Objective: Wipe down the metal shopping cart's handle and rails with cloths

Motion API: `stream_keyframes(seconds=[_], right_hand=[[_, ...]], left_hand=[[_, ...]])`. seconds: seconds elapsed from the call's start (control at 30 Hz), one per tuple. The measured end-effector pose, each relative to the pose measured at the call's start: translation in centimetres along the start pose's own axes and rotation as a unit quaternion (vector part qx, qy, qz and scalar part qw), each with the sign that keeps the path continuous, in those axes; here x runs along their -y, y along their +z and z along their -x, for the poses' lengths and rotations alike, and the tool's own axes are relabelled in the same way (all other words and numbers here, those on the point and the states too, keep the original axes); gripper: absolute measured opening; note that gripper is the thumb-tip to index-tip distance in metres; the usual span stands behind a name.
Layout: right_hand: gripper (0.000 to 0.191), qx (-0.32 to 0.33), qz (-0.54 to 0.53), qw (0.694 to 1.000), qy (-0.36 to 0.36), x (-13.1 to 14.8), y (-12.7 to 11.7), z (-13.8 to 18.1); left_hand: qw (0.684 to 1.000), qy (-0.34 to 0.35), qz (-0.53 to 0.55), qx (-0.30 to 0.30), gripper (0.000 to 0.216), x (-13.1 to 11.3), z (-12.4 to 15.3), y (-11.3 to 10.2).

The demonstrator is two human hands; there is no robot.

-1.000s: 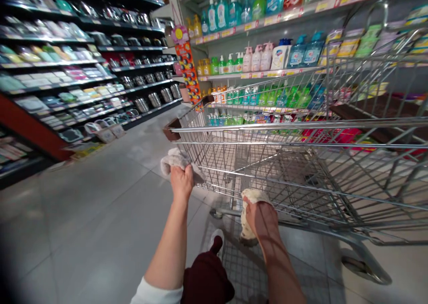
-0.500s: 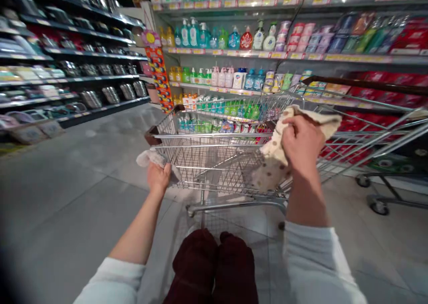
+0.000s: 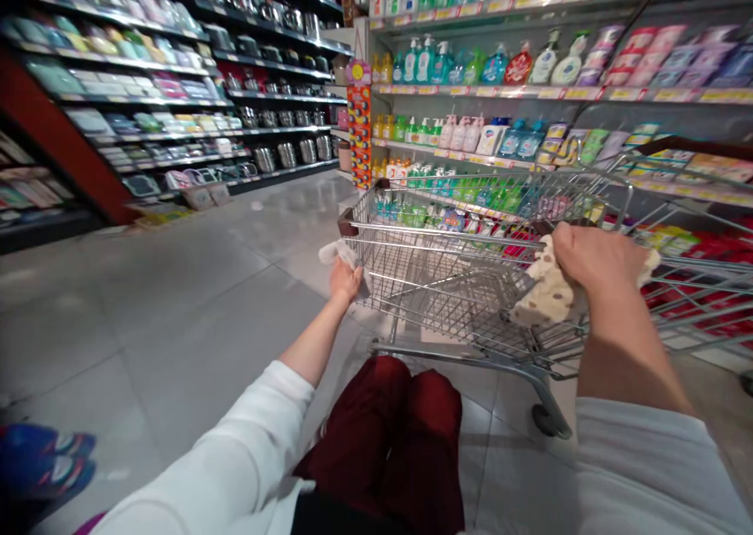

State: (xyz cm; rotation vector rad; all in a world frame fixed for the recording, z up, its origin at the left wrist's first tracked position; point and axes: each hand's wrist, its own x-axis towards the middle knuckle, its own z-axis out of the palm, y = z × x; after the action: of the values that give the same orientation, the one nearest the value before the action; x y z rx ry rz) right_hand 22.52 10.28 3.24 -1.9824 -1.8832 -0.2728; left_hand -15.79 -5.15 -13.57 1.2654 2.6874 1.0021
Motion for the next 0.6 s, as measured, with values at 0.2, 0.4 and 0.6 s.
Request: stream_keyframes(seconds=[0.2, 0.4, 0.6], right_hand=[[0.056, -0.009, 0.008, 1.000, -0.002, 0.0, -1.7, 3.7], [0.055, -0.003, 0.027, 1.000, 0.015, 0.9, -3.8, 7.2], [0.052, -0.023, 0.043, 0.998, 0.026, 0.8, -3.9, 8.4]], left_hand=[[1.000, 0.005, 0.000, 0.015, 0.049, 1.6, 1.1, -1.2], [0.999, 0.014, 0.030, 0.010, 0.045, 1.9, 1.5, -2.1], [0.995, 0.033, 0.088, -0.018, 0.052, 2.8, 2.0, -1.9]])
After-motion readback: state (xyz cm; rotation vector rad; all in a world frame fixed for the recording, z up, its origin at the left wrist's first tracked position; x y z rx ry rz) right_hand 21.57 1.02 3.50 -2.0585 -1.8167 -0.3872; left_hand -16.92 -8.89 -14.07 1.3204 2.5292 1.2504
